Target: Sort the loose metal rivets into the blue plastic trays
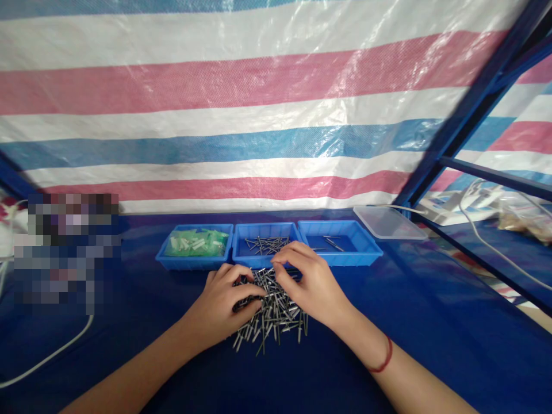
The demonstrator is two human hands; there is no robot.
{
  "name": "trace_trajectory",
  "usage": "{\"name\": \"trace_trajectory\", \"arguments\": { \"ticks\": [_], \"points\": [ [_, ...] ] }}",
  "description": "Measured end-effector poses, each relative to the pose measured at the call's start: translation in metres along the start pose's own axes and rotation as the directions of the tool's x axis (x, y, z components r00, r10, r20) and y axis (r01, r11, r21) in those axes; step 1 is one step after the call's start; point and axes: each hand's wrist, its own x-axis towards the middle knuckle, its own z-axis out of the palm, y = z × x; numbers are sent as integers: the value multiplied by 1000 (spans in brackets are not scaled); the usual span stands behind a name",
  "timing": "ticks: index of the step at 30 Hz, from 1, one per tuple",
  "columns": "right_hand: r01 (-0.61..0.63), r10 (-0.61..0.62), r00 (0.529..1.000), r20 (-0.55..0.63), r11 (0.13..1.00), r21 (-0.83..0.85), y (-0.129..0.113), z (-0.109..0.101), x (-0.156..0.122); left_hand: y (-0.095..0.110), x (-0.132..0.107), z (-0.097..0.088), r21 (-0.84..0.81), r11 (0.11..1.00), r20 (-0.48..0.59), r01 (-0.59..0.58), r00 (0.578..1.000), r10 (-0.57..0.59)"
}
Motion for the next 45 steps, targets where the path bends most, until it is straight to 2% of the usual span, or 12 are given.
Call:
{"name": "trace_trajectory", "arguments": {
  "ticks": [9,15,24,27,30,32,38,45],
  "points": [
    [23,-32,991,130,997,67,-7,5,0,-1,4,2,-60,998,-80,1,997,-6],
    [31,-40,987,157,998,57,-6,6,-1,-1,3,0,-31,997,24,-76,997,77],
    [25,-32,986,165,999,49,-9,9,-2,0,6,1,75,993,23,-88,996,86],
    [35,-47,981,190,997,66,-11,10,-3,0,6,2,-26,999,-61,-41,997,40],
    [83,-95,972,215,995,64,-13,13,-4,-1,6,3,-252,968,-187,-17,982,-32],
    [101,-115,971,211,992,77,-14,15,-5,0,6,3,-381,924,-221,-14,972,-76],
    [-18,-24,984,177,973,232,-14,22,-6,3,6,6,-557,830,-198,34,965,-173],
    [-74,25,986,165,952,297,-17,24,-6,4,5,5,-625,779,-164,45,969,-187]
  ]
}}
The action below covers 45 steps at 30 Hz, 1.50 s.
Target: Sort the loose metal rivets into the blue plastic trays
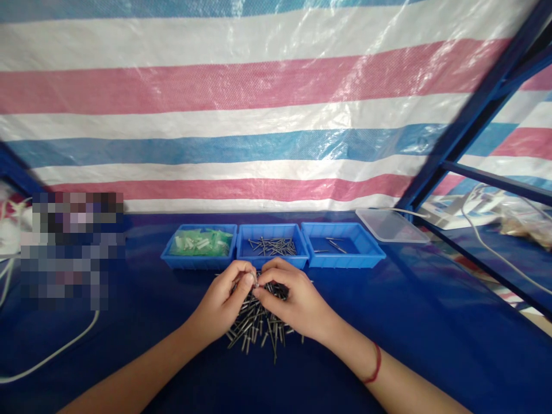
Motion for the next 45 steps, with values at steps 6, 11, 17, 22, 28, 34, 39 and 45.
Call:
{"name": "trace_trajectory", "arguments": {
  "ticks": [6,11,17,22,28,34,39,45],
  "points": [
    [7,-8,999,-33,999,-38,2,-1,0,1,0,-2,95,994,-29,-56,998,59],
    [-10,10,1000,-6,1000,-23,2,-1,0,1,0,-1,118,990,-33,-74,996,78],
    [-1,-4,995,-101,999,-45,1,-2,0,1,0,-5,206,975,-49,-87,994,99],
    [-29,17,982,-188,998,-62,1,-5,0,0,2,-9,304,945,-12,-122,991,132],
    [25,-58,975,-216,988,-152,1,-12,1,0,2,-9,400,904,67,-151,989,136],
    [-205,-58,831,-553,893,-401,20,-60,3,1,3,-21,555,822,139,-126,989,58],
    [-466,2,762,-648,696,-546,47,-90,1,-1,5,-29,669,733,190,-121,982,-11],
    [-396,-69,801,-595,684,-612,41,-72,3,4,4,-26,766,635,220,-102,969,-111]
  ]
}}
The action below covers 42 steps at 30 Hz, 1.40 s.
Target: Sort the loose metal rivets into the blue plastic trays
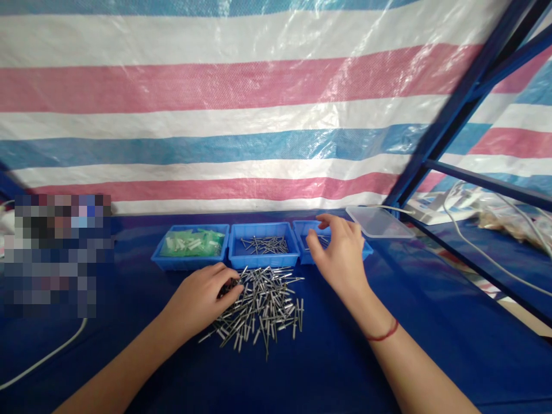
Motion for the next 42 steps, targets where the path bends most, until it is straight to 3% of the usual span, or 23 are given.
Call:
{"name": "trace_trajectory", "arguments": {
  "ticks": [6,11,16,22,29,37,42],
  "points": [
    [253,-283,952,115,941,225,-35,-8,-12,-1,1,3,-7,999,-10,49,999,-49],
    [280,-422,868,261,851,445,-57,-5,-25,-1,2,7,-213,976,-140,35,988,-66],
    [22,-295,890,347,789,614,-68,1,-38,8,1,10,-520,853,-248,-48,964,-97],
    [-157,-204,893,401,695,701,-68,3,-42,16,2,11,-613,788,-210,-61,974,-87],
    [-183,-194,897,396,653,735,-69,3,-42,18,1,11,-602,794,-195,-88,980,-40],
    [-118,-237,900,365,675,729,-69,1,-42,17,2,12,-516,854,-180,-71,983,-27],
    [-110,-205,908,365,725,679,-69,4,-40,14,2,13,-519,854,-206,-35,975,-85]
  ]
}}
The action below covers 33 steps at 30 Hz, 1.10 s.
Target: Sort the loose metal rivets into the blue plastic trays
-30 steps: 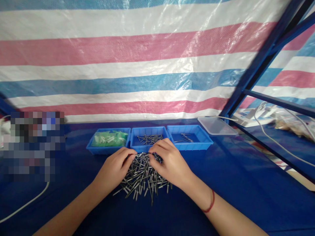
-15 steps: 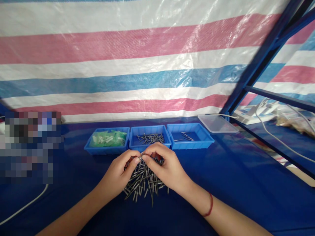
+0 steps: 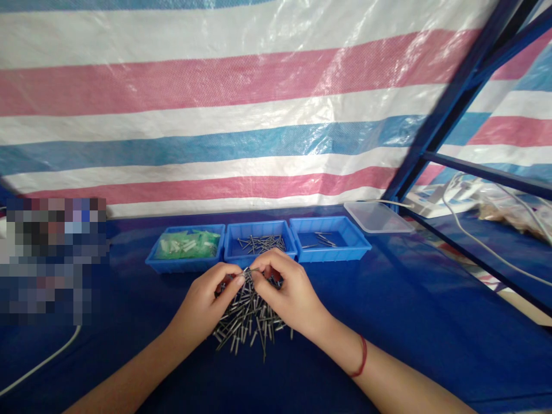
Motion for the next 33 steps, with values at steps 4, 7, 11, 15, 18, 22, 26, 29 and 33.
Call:
{"name": "trace_trajectory", "arguments": {
  "ticks": [4,7,11,15,18,22,26,29,33],
  "points": [
    [33,-32,999,32,998,-54,1,1,0,0,0,-2,5,1000,-46,-16,999,16],
    [99,-93,994,61,990,-98,-2,-2,1,-1,0,-3,53,998,-53,-25,998,28],
    [74,-96,992,-79,969,-237,2,-22,8,-4,1,-3,163,987,-35,-9,999,15],
    [-200,42,919,-392,906,-373,27,-59,19,-4,1,-6,309,951,43,-33,999,21],
    [-370,109,863,-494,801,-470,47,-78,24,-2,1,-8,378,925,96,-40,995,4],
    [-305,13,886,-463,769,-562,49,-74,24,0,0,-7,408,912,134,-45,991,-11],
    [-93,-72,950,-303,863,-496,29,-50,18,-1,-1,-5,423,905,159,-48,987,-22],
    [63,-136,980,-146,904,-422,15,-32,13,-1,-1,-5,440,896,180,-62,983,-21],
    [166,-162,986,41,924,-344,6,-16,8,1,-1,-5,446,892,182,-70,983,-14]
  ]
}}
